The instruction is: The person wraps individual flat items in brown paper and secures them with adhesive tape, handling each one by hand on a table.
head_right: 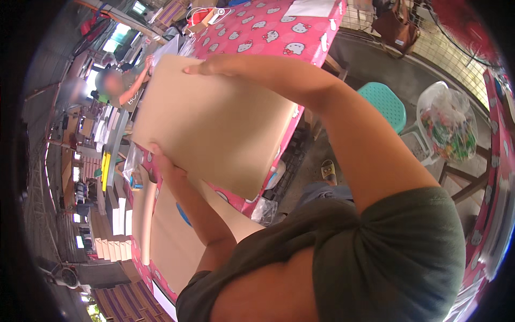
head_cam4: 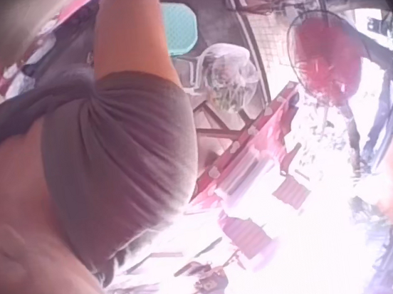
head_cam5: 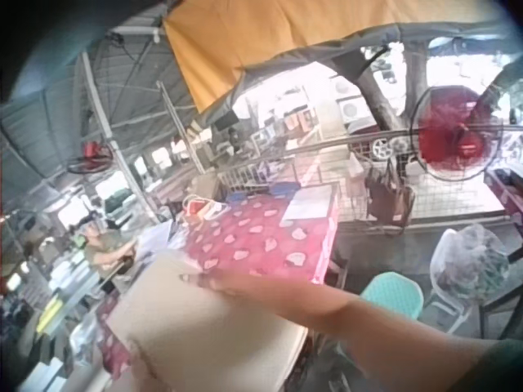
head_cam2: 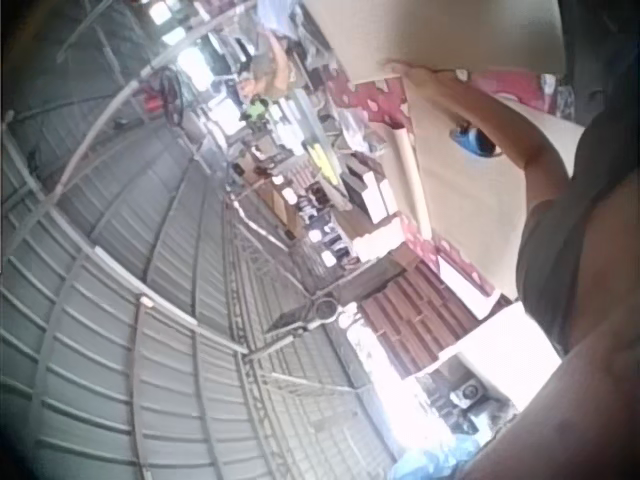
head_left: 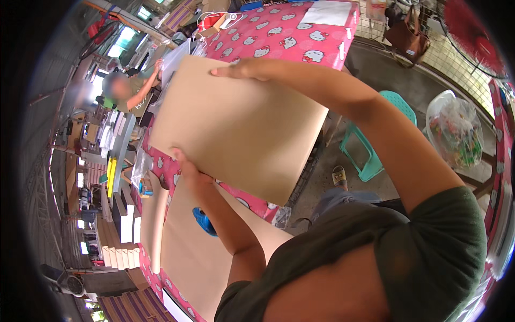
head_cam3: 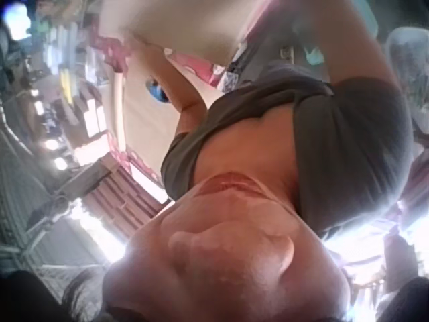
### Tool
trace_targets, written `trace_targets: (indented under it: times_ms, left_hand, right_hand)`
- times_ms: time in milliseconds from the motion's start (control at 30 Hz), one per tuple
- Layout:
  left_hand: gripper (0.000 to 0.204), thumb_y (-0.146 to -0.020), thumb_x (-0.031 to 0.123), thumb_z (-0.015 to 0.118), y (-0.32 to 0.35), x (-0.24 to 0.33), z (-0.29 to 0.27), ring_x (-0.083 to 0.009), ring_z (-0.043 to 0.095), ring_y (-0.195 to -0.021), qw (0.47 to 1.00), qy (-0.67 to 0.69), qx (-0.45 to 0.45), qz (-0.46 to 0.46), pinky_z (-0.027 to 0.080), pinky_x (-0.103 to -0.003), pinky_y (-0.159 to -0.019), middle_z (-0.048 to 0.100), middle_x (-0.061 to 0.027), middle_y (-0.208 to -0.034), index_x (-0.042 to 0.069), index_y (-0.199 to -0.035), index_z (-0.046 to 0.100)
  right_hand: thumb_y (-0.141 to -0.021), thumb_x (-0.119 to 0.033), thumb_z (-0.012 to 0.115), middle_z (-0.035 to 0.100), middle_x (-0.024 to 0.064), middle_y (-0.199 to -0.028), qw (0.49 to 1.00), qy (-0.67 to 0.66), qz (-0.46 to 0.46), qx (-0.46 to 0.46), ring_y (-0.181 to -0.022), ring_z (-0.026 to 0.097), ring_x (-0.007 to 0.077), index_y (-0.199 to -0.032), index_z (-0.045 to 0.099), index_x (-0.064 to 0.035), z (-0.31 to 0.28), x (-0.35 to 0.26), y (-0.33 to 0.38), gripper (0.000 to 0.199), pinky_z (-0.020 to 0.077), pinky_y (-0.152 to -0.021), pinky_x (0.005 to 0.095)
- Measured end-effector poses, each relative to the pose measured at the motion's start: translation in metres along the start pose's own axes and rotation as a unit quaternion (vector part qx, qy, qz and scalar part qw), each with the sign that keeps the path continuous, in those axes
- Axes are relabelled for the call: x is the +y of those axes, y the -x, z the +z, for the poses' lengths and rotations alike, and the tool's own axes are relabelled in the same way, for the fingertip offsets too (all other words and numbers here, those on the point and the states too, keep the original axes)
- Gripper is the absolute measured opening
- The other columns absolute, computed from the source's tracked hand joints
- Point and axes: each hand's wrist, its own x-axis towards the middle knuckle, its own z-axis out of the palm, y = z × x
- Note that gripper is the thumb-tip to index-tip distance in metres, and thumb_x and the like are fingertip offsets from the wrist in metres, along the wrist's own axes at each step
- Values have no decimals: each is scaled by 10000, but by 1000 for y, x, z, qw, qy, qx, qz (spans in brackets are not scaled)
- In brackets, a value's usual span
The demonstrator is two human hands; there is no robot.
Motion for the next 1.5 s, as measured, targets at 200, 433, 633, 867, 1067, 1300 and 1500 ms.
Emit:
trace_targets:
  times_ms: [200,433,633,867,1067,1300,1500]
  left_hand:
    - [538,-918,422,408,-40,-86,0,-263,526,-1059,987,-71,91,-108,478,-372,-840,502,-116,-1222,21,-1277,398]
    - [504,-935,388,355,-54,-112,9,-251,557,-1003,996,-19,68,-63,488,-352,-809,524,-108,-1190,3,-1253,427]
    - [484,-936,367,346,-74,-106,16,-247,556,-999,986,-66,100,-112,479,-352,-807,529,-102,-1186,1,-1236,449]
    - [488,-926,373,365,-83,-117,-9,-252,562,-983,992,10,50,-112,476,-355,-817,542,-122,-1161,-4,-1219,467]
    - [513,-931,371,355,-99,-110,-41,-258,556,-1005,993,-79,53,-72,469,-371,-844,533,-160,-1168,-43,-1220,446]
    - [485,-937,311,332,-95,-96,40,-279,528,-1061,989,-147,-6,22,431,-373,-907,511,-185,-1196,-54,-1247,405]
    - [464,-934,263,318,-36,-70,138,-296,505,-1091,938,-58,-144,311,402,-374,-944,491,-199,-1222,-53,-1268,377]
  right_hand:
    - [-762,-625,550,414,149,-1322,894,431,-33,-119,-1207,418,259,-1301,422,-73,-66,66,-88,783,363,-972,376]
    - [-879,-607,318,316,146,-1398,965,-195,-156,-83,-1292,304,248,-1387,235,-27,-103,178,-2,776,275,-1042,382]
    - [-873,-637,263,349,153,-1379,966,-191,-169,-42,-1284,315,251,-1377,281,-39,-100,189,-5,782,266,-1041,366]
    - [-833,-692,293,458,171,-1287,977,-171,-124,36,-1207,417,247,-1337,369,-33,-94,199,-10,833,336,-991,356]
    - [-842,-664,338,527,170,-1207,963,-222,-147,32,-1118,503,229,-1263,463,-6,-82,194,-31,791,414,-918,335]
    - [-878,-513,398,505,145,-1240,960,65,-241,130,-1114,493,259,-1291,427,-64,-126,261,-48,611,394,-943,387]
    - [-846,-552,441,623,183,-896,911,361,-67,190,-876,589,359,-1066,573,-113,-112,220,101,509,454,-766,464]
